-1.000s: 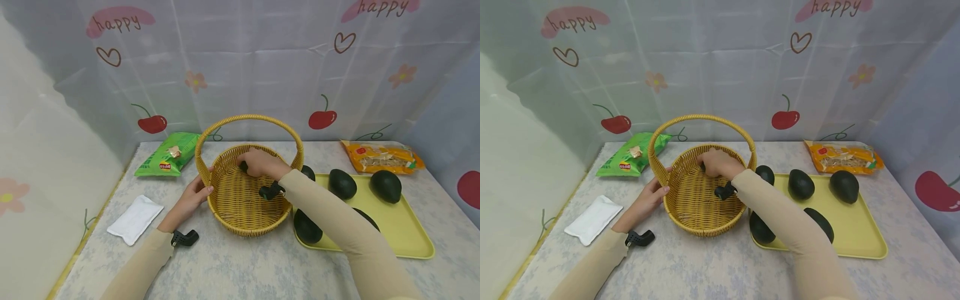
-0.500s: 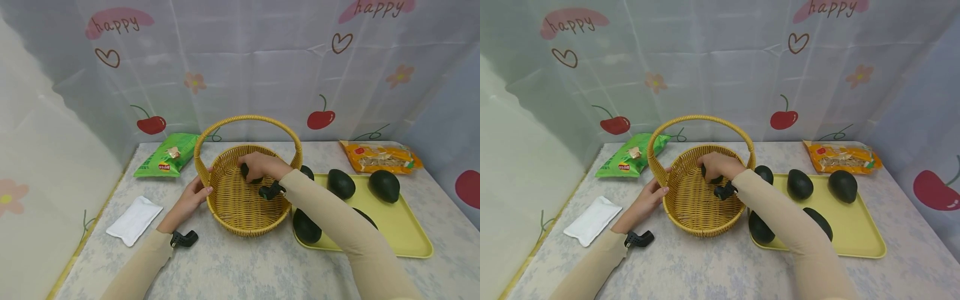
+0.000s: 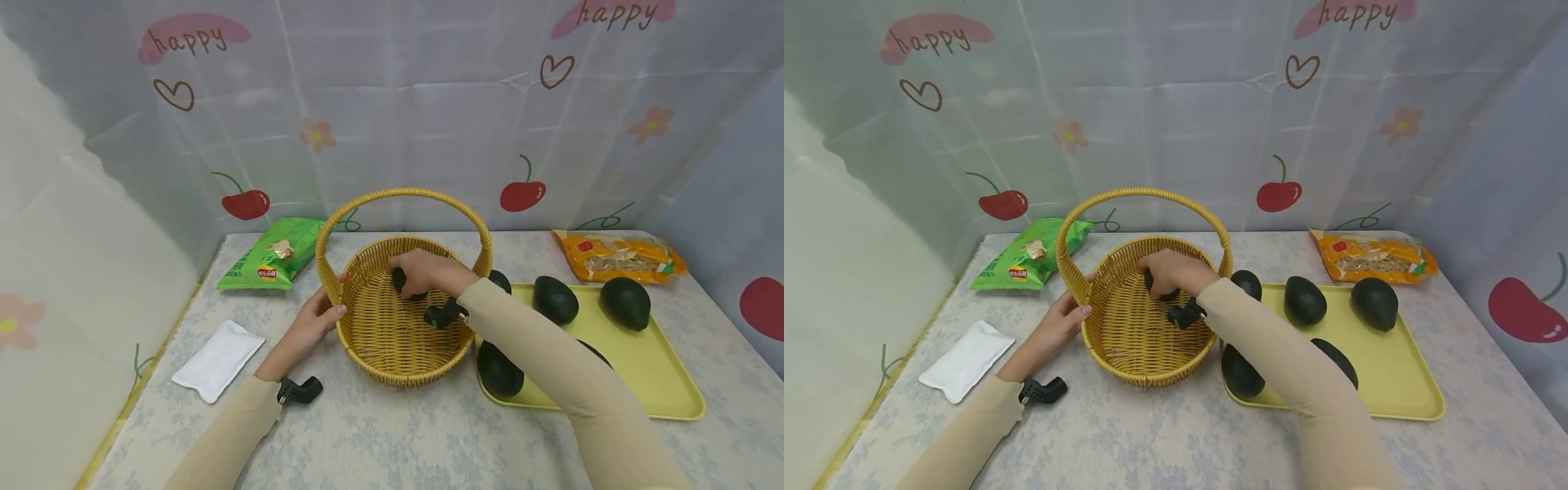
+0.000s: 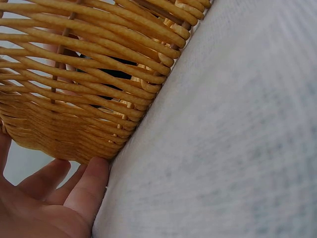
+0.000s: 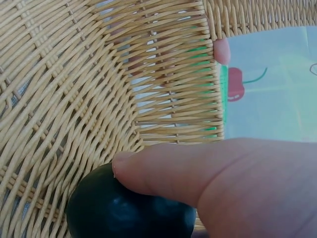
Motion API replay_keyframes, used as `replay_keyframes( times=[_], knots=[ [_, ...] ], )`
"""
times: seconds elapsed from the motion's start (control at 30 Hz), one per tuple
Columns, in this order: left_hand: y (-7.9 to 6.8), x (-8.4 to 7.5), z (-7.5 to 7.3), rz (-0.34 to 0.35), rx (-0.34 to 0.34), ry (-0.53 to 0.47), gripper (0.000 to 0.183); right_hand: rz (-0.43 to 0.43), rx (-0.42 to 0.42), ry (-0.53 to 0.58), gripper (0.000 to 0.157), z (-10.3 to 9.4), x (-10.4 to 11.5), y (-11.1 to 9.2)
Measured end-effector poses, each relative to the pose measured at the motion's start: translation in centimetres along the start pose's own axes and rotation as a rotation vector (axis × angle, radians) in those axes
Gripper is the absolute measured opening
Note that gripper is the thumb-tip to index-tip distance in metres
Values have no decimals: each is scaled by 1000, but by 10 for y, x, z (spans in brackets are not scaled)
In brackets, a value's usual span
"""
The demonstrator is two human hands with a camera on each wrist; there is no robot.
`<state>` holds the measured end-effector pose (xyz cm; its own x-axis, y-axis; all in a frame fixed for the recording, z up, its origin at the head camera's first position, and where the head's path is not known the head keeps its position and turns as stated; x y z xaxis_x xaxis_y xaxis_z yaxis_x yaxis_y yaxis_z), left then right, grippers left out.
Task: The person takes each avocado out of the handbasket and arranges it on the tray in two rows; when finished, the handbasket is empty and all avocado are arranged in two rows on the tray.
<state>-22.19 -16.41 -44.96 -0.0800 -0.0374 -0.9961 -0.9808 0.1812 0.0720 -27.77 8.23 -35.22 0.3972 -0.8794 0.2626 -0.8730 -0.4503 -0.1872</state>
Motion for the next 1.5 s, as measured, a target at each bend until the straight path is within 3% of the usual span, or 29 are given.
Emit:
replay_keyframes(
  times=[0.33, 0.77, 1.17, 1.5],
  knots=[
    [0, -2, 1, -13, 7, -1, 64, -39, 8, 2, 58, -6, 0, -9],
    [0, -5, 2, -24, 7, -15, 65, -228, 0, -13, 55, -32, 4, -46],
    [0, -3, 0, -35, 6, -7, 63, -252, -31, 15, 53, -43, -3, -88],
    [0, -4, 1, -26, 15, -20, 64, -266, -84, 103, 51, -50, -12, -120]
  ],
)
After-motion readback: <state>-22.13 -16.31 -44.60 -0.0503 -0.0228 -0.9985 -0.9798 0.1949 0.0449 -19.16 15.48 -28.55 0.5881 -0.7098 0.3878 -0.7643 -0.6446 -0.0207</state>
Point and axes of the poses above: each hand's wrist, its own y-axis towards the middle knuckle, its own z-axis out of the palm, x = y × z, the point moved 1 cm from there along y, towards the middle knuckle, and after that the axes turned 14 degrees about -x, right-handed, at the moved point
